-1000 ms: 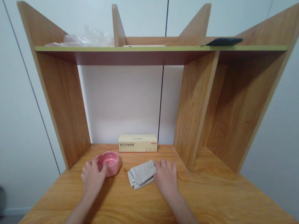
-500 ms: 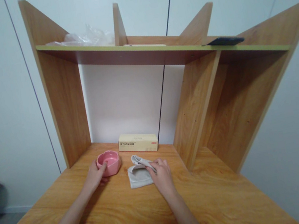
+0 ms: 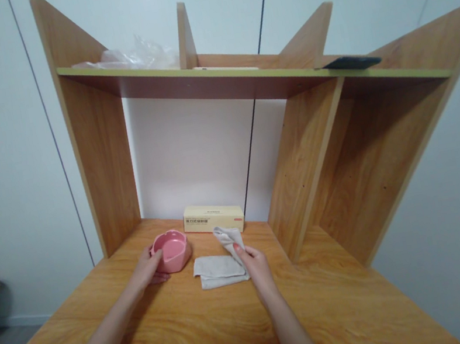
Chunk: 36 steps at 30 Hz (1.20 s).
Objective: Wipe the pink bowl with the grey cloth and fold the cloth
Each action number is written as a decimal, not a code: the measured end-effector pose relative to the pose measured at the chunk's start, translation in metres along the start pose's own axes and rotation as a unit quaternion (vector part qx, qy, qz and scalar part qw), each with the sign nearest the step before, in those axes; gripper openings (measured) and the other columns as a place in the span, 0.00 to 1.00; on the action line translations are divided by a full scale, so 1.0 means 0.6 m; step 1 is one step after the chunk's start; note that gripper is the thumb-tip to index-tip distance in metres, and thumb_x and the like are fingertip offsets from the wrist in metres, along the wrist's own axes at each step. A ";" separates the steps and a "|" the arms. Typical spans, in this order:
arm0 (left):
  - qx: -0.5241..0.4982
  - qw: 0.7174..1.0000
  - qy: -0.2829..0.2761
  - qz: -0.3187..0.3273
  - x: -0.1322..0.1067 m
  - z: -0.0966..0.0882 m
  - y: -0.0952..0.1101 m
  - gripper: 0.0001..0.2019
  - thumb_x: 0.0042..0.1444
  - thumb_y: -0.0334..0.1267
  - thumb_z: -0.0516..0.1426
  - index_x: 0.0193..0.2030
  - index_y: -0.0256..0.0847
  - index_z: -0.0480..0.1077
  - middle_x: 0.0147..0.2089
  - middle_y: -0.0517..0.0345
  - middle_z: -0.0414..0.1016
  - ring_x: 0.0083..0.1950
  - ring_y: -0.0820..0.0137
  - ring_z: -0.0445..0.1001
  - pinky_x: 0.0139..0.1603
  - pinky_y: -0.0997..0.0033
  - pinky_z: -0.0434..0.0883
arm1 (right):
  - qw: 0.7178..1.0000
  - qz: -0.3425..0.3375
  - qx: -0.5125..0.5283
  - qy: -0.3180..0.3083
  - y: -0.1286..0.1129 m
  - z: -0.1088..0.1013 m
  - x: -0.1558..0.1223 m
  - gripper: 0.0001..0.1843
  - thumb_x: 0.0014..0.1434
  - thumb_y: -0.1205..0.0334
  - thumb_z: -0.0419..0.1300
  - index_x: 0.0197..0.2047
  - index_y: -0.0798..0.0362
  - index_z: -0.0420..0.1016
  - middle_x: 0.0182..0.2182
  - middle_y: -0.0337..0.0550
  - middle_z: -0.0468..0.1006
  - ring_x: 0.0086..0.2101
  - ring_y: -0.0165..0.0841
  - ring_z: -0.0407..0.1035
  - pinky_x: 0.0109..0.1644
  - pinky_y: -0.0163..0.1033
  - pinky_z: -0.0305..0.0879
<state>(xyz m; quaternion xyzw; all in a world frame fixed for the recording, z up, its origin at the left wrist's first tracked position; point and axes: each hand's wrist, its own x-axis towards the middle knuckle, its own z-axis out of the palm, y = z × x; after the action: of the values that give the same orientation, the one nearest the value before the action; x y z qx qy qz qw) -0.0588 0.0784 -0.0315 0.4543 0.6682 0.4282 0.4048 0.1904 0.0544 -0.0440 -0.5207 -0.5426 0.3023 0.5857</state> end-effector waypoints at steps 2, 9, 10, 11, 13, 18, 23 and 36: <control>-0.016 1.000 -0.013 0.001 -0.003 -0.001 0.001 0.21 0.58 0.35 0.46 0.58 0.36 0.50 0.33 0.49 0.73 0.19 0.71 0.73 0.20 0.73 0.72 | 0.998 0.010 0.035 0.047 -0.004 -0.008 0.003 0.26 0.42 0.40 0.58 0.29 0.57 0.77 0.20 0.40 0.74 0.22 0.32 0.65 0.25 0.34 0.57; -0.054 0.998 -0.040 -0.005 -0.004 -0.004 0.001 0.21 0.56 0.32 0.47 0.57 0.42 0.50 0.29 0.56 0.72 0.17 0.73 0.71 0.20 0.71 0.73 | 0.943 -0.064 0.068 0.321 -0.050 -0.082 0.019 0.18 0.47 0.46 0.58 0.25 0.54 0.68 0.19 0.31 0.64 0.24 0.27 0.57 0.27 0.32 0.51; -0.059 0.997 -0.041 -0.006 -0.003 -0.003 0.001 0.22 0.56 0.32 0.48 0.57 0.42 0.49 0.30 0.56 0.72 0.18 0.73 0.72 0.21 0.71 0.74 | 0.917 -0.098 0.047 0.383 -0.061 -0.094 0.020 0.18 0.48 0.47 0.57 0.22 0.54 0.66 0.18 0.30 0.60 0.23 0.27 0.55 0.26 0.32 0.50; -0.064 0.997 -0.043 -0.007 -0.002 -0.002 0.001 0.22 0.56 0.32 0.49 0.57 0.43 0.48 0.30 0.56 0.72 0.18 0.72 0.72 0.21 0.70 0.74 | 0.891 -0.131 0.024 0.433 -0.071 -0.105 0.019 0.19 0.49 0.48 0.57 0.19 0.53 0.62 0.17 0.30 0.57 0.22 0.26 0.53 0.26 0.33 0.49; -0.073 0.996 -0.050 -0.009 -0.001 0.004 0.000 0.23 0.56 0.32 0.49 0.58 0.44 0.46 0.30 0.57 0.72 0.18 0.72 0.72 0.21 0.70 0.74 | 0.848 -0.190 -0.026 0.493 -0.091 -0.119 0.016 0.21 0.50 0.50 0.57 0.15 0.52 0.56 0.17 0.29 0.52 0.22 0.26 0.50 0.25 0.33 0.47; -0.085 0.993 -0.079 -0.012 -0.005 0.025 -0.002 0.25 0.55 0.29 0.46 0.59 0.44 0.43 0.25 0.60 0.71 0.16 0.72 0.72 0.19 0.71 0.74 | 0.858 -0.236 -0.103 0.444 -0.113 -0.104 0.004 0.19 0.52 0.49 0.56 0.18 0.53 0.62 0.21 0.33 0.59 0.26 0.28 0.56 0.29 0.34 0.51; -0.078 0.991 -0.108 -0.007 -0.018 0.037 -0.006 0.26 0.54 0.28 0.45 0.59 0.42 0.43 0.21 0.63 0.69 0.14 0.73 0.70 0.17 0.74 0.71 | 0.922 -0.198 -0.112 0.314 -0.092 -0.055 -0.003 0.20 0.51 0.46 0.55 0.24 0.56 0.70 0.25 0.38 0.65 0.29 0.31 0.60 0.33 0.36 0.55; -0.006 0.982 -0.136 0.131 -0.054 0.062 -0.012 0.26 0.52 0.40 0.53 0.58 0.37 0.53 0.38 0.50 0.73 0.23 0.71 0.73 0.21 0.73 0.70 | 0.963 -0.171 -0.208 0.000 -0.042 0.039 -0.038 0.16 0.54 0.51 0.53 0.31 0.51 0.76 0.31 0.43 0.69 0.35 0.36 0.64 0.40 0.39 0.59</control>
<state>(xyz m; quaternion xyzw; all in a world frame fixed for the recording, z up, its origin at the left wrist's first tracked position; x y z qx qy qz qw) -0.0178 0.0535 -0.0446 0.5895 0.5390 0.4161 0.4345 0.1573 0.0330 -0.0305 -0.5305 -0.6745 0.0778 0.5075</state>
